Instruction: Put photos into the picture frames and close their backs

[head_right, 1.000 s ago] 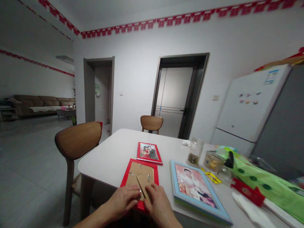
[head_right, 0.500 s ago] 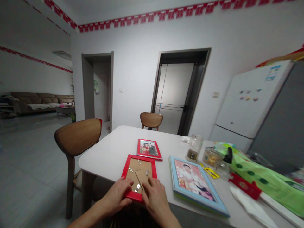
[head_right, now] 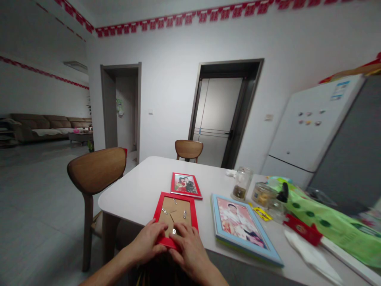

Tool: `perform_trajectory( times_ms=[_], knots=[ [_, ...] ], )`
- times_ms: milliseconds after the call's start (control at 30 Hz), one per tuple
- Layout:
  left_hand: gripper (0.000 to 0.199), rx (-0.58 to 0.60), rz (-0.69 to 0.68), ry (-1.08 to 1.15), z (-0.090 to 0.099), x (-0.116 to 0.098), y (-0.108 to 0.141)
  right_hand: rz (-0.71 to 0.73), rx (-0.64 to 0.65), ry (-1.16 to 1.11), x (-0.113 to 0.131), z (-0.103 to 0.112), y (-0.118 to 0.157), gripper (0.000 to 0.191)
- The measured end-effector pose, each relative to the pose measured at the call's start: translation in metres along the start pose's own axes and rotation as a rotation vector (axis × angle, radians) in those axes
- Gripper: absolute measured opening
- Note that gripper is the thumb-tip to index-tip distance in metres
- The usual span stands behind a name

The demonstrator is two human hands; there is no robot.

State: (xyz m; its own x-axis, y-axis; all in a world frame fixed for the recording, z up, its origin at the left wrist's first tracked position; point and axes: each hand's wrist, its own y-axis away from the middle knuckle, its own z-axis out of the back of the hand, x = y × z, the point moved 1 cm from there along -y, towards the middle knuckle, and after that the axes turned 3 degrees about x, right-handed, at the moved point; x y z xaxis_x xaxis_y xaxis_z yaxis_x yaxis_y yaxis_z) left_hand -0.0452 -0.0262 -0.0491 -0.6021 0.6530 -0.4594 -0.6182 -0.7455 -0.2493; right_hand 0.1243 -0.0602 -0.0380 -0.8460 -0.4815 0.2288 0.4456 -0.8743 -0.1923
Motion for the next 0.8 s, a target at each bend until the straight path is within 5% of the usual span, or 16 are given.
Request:
perform_trajectory(
  times_ms=[333, 800],
  knots=[
    [0.033, 0.009, 0.059, 0.002, 0.006, -0.006, 0.006, -0.277, -0.057, 0.178, -0.045, 0.004, -0.040, 0.033],
    [0.039, -0.010, 0.068, -0.015, 0.006, -0.010, 0.012, -0.264, -0.134, 0.057, -0.039, -0.003, -0.036, 0.032]
  ],
)
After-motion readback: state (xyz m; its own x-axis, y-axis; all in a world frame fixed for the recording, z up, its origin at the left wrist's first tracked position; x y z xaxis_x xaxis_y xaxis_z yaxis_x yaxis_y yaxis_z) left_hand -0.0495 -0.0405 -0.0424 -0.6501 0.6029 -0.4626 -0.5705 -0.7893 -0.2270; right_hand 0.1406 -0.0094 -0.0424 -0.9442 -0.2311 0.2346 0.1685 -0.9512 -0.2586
